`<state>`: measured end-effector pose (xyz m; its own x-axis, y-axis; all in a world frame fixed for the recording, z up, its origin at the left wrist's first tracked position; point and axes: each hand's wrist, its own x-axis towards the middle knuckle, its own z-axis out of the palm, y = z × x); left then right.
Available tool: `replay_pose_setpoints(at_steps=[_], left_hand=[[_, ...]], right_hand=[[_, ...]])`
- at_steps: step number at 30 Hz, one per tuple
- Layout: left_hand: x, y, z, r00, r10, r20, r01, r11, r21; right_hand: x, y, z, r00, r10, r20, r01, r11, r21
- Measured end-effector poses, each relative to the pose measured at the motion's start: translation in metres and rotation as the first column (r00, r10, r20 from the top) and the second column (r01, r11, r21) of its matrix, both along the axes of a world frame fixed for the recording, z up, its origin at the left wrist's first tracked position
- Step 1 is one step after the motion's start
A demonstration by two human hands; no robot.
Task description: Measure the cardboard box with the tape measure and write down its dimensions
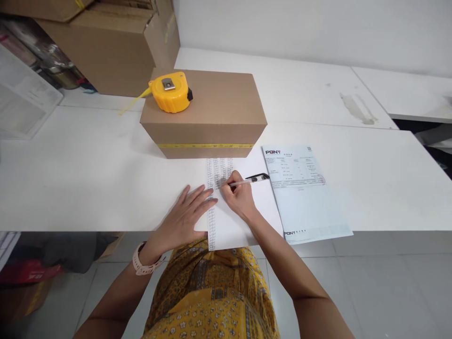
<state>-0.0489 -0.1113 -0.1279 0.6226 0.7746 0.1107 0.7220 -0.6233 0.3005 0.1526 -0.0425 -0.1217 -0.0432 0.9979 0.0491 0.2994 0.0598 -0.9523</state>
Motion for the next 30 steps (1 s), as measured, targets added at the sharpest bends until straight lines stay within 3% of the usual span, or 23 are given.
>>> replay_pose_setpoints(at_steps=[14,18,21,23,26,28,30], left_hand=[[0.0,0.0,-0.001,1.0,-0.002,0.024,0.002,1.0,-0.009],[0.0,0.001,-0.002,1.0,-0.002,0.015,0.002,1.0,-0.006],[-0.001,0.001,-0.001,1.0,-0.002,0.024,0.002,1.0,-0.006],[-0.002,0.001,-0.001,1.0,-0.004,0.024,0.004,1.0,-0.004],[-0.001,0.002,-0.004,0.999,-0.003,0.039,0.003,1.0,0.002],[-0.001,0.002,-0.008,0.999,-0.001,0.054,0.001,1.0,0.0],[-0.003,0.003,-0.007,0.998,0.006,0.06,-0.004,1.0,-0.02]], right_hand=[[0.0,0.0,-0.001,1.0,-0.004,0.011,0.004,1.0,0.01],[0.003,-0.002,0.0,0.996,-0.094,0.005,0.093,0.992,0.079],[0.022,-0.002,0.001,0.978,-0.174,0.115,0.153,0.973,0.171],[0.045,0.001,0.0,0.932,-0.212,0.293,0.138,0.957,0.254],[0.084,0.007,-0.007,0.755,-0.256,0.603,0.0,0.92,0.391],[0.104,0.01,-0.013,0.621,-0.246,0.745,-0.12,0.909,0.4],[0.115,0.011,-0.019,0.536,-0.235,0.811,-0.179,0.907,0.38]])
